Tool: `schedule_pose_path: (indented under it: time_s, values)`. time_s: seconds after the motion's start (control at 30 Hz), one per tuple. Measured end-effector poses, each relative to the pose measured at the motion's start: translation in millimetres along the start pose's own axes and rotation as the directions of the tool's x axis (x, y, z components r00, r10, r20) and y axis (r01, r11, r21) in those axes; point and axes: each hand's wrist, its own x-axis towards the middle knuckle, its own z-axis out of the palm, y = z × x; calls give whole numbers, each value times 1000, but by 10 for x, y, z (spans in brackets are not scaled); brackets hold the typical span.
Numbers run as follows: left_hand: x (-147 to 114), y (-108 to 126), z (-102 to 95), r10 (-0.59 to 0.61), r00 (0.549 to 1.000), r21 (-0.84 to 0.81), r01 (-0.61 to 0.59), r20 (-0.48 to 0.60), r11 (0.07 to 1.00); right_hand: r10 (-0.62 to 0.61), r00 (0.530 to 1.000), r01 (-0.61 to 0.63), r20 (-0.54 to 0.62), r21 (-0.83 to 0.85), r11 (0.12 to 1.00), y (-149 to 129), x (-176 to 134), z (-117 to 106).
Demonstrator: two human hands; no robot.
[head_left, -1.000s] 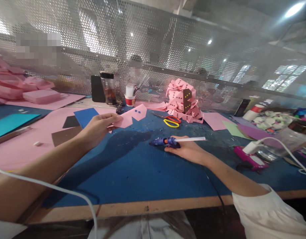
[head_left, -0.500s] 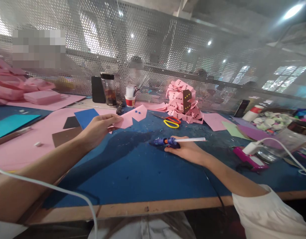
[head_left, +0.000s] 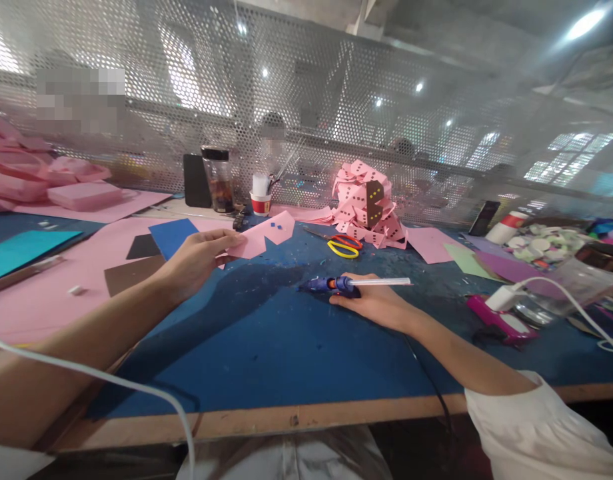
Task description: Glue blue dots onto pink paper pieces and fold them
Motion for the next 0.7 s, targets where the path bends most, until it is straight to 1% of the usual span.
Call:
schedule_pose_path:
  time_s: [0.3,0.47,0.57,0.7]
  values:
    - [2,12,8,-11,1000,0,11,-15,1000,-17,997,22,-69,69,997,-44,8,-58]
    - [-15,39,44,-29,999,26,29,-28,999,8,993,1,-119,77,997,-84,-2,-92]
    - [-33,64,66,-39,999,40,40,-12,998,17,985,-7,-174,56,998,-119,-18,-123]
    - [-33,53,64,-63,998,59,61,17,996,-44,972,44,-232,-7,999,-163,-39,-160]
